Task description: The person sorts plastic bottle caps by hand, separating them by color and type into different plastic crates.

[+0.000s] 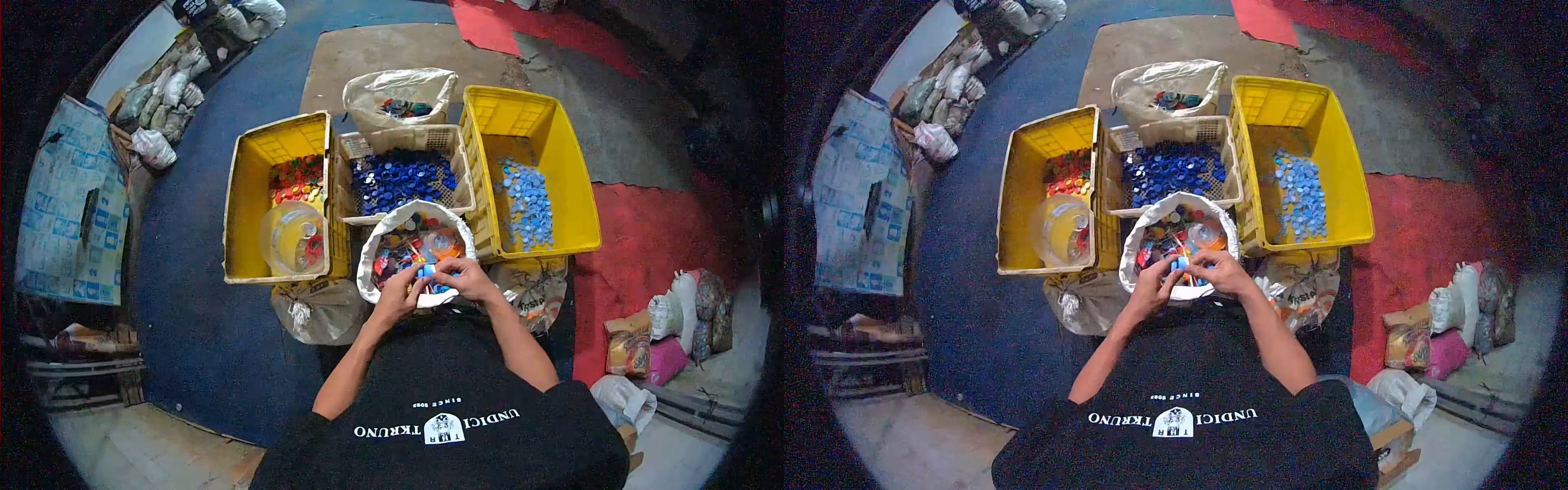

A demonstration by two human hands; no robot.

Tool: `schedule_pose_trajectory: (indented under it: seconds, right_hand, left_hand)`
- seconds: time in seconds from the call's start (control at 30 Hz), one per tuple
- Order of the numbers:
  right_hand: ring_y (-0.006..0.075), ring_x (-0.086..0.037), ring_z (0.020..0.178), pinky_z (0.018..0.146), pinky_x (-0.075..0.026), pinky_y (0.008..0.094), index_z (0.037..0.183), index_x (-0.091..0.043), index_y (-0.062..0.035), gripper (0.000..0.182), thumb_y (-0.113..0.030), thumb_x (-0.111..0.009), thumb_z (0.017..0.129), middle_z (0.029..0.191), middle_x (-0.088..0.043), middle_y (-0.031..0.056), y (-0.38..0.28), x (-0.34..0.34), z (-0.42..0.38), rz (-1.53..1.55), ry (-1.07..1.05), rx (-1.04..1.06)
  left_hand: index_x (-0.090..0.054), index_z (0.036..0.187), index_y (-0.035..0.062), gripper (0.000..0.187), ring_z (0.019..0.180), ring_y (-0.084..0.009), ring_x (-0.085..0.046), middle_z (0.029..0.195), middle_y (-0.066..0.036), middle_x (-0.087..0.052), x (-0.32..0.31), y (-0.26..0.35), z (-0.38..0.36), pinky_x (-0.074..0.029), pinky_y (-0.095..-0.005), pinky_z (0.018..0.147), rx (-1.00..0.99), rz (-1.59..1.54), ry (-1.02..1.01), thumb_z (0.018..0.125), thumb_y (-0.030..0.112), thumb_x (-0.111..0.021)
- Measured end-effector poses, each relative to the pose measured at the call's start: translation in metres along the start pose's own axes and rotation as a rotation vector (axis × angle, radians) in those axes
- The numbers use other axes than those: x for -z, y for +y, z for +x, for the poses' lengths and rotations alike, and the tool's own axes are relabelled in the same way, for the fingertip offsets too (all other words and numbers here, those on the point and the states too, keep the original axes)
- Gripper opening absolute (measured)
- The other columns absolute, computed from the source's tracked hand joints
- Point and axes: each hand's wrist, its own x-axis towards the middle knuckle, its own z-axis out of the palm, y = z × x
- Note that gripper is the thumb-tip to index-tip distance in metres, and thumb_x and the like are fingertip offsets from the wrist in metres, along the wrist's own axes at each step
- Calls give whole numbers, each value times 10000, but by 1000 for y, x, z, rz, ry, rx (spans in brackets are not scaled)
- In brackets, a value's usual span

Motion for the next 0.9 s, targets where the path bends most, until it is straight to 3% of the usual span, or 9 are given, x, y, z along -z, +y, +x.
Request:
schedule_pose_trajectory:
  seconds: [0.13,0.2,0.27,0.33,0.43,0.47,0.53,0.7,0.9]
  right_hand:
    - [82,-586,727,691,-472,246,912,-687,-19,191,-199,-710,854,792,-648,2,21,7,15,204,105,-95]
    - [118,-606,759,728,-488,281,942,-686,-8,232,-230,-685,873,813,-667,32,24,6,21,-1,142,11]
    - [158,-622,788,764,-492,312,981,-683,-1,287,-273,-649,896,856,-686,75,19,8,18,-738,165,310]
    - [202,-640,813,771,-499,343,986,-679,2,304,-286,-607,918,888,-685,105,20,0,19,-754,221,213]
    - [220,-643,839,712,-519,383,1040,-626,-8,290,-275,-564,945,917,-654,103,12,-5,21,229,235,-341]
    - [220,-643,839,712,-519,383,1040,-626,-8,290,-275,-564,945,917,-654,103,14,-9,19,237,250,-341]
    - [185,-627,840,712,-522,338,1122,-581,-38,314,-306,-518,969,971,-642,99,14,-22,16,823,255,-310]
    - [207,-625,928,770,-529,330,1183,-557,-81,334,-326,-426,998,1044,-627,82,16,-31,3,1196,30,-301]
    - [198,-659,823,635,-551,272,1166,-547,-45,292,-259,-462,986,987,-657,91,43,-21,-18,1191,245,-301]
  left_hand:
    - [-547,1238,-3,348,866,-175,-640,981,-141,-667,10,-3,2,-499,-297,761,72,-116,42,925,145,-587]
    - [-540,1259,15,349,847,-132,-614,946,-94,-662,13,-16,1,-487,-271,730,96,-171,67,941,154,-574]
    - [-544,1228,-14,342,833,-125,-633,915,-130,-673,22,-11,0,-493,-267,730,237,-213,67,919,123,-597]
    - [-537,1244,-4,364,823,-112,-630,890,-117,-674,24,-16,0,-494,-258,731,222,-188,42,915,134,-610]
    - [-549,1243,8,385,807,-146,-635,952,-128,-681,24,-4,0,-512,-279,751,172,-266,-25,900,157,-636]
    - [-549,1243,8,385,807,-146,-635,952,-128,-681,21,-7,1,-512,-279,751,170,-264,-41,900,157,-636]
    - [-579,1243,70,365,741,-119,-614,869,-87,-668,14,-11,5,-497,-256,654,-91,0,9,893,148,-648]
    - [-566,1276,120,554,1165,-282,-500,1281,-129,-543,10,7,14,-358,-489,979,-307,489,-76,789,323,-736]
    - [-427,1391,80,711,1147,-319,-515,1309,-180,-485,-22,-5,22,-404,-411,946,-194,211,-118,802,346,-724]
